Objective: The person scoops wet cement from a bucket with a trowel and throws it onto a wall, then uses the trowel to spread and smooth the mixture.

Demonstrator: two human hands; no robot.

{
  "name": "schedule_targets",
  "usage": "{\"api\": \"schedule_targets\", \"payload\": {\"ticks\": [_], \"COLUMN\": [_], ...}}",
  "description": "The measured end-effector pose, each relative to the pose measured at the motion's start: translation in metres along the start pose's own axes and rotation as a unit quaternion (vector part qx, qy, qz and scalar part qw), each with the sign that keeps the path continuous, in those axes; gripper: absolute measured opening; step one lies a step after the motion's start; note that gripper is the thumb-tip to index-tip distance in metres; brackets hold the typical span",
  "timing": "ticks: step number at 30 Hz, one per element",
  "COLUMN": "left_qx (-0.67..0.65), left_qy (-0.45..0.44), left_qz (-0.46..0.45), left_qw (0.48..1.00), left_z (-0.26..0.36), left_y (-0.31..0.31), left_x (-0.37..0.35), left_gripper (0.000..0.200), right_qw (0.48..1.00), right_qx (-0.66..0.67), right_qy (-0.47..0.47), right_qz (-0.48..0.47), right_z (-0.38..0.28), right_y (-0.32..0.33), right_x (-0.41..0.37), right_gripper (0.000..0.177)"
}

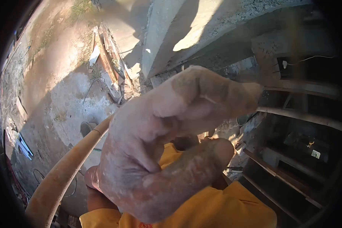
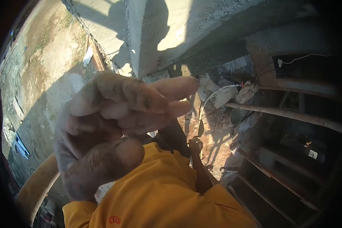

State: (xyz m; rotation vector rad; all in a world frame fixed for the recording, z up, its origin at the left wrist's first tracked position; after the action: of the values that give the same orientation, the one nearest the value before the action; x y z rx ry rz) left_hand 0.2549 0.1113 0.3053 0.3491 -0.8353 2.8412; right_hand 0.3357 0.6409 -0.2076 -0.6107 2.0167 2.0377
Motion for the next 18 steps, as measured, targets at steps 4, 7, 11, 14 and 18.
{"api": "schedule_targets", "payload": {"ticks": [4,7,11,14,18], "left_qx": [0.039,0.097,0.159,0.205,0.292], "left_qy": [0.043,0.092,0.153,0.206,0.132], "left_qz": [-0.134,-0.185,-0.153,-0.079,0.125], "left_qw": [0.989,0.974,0.963,0.953,0.939], "left_z": [-0.008,-0.036,-0.085,-0.137,-0.266], "left_y": [-0.059,-0.081,-0.076,-0.048,0.015], "left_x": [0.028,0.045,0.061,0.061,-0.024], "left_gripper": [0.038,0.040,0.044,0.046,0.041], "right_qw": [0.928,0.904,0.904,0.896,0.839], "right_qx": [0.331,0.386,0.391,0.416,0.414], "right_qy": [-0.128,-0.124,-0.078,-0.047,-0.158], "right_qz": [-0.117,-0.139,-0.156,-0.150,-0.316], "right_z": [-0.014,-0.016,0.003,0.021,0.063], "right_y": [0.019,0.024,0.019,0.012,-0.014], "right_x": [0.012,0.042,0.068,0.088,0.083], "right_gripper": [0.035,0.033,0.031,0.029,0.028]}}
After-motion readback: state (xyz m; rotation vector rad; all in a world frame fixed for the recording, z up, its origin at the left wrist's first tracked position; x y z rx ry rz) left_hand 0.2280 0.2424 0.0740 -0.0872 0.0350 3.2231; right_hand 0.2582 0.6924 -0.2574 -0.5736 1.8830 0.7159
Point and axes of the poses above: each hand's wrist, its own x-axis towards the middle knuckle, its own y-axis out of the back of the hand, z = x × y, the point moved 5 cm from there along x, towards the middle knuckle, and after that the axes turned 13 degrees about -z, right-handed, at the moved point
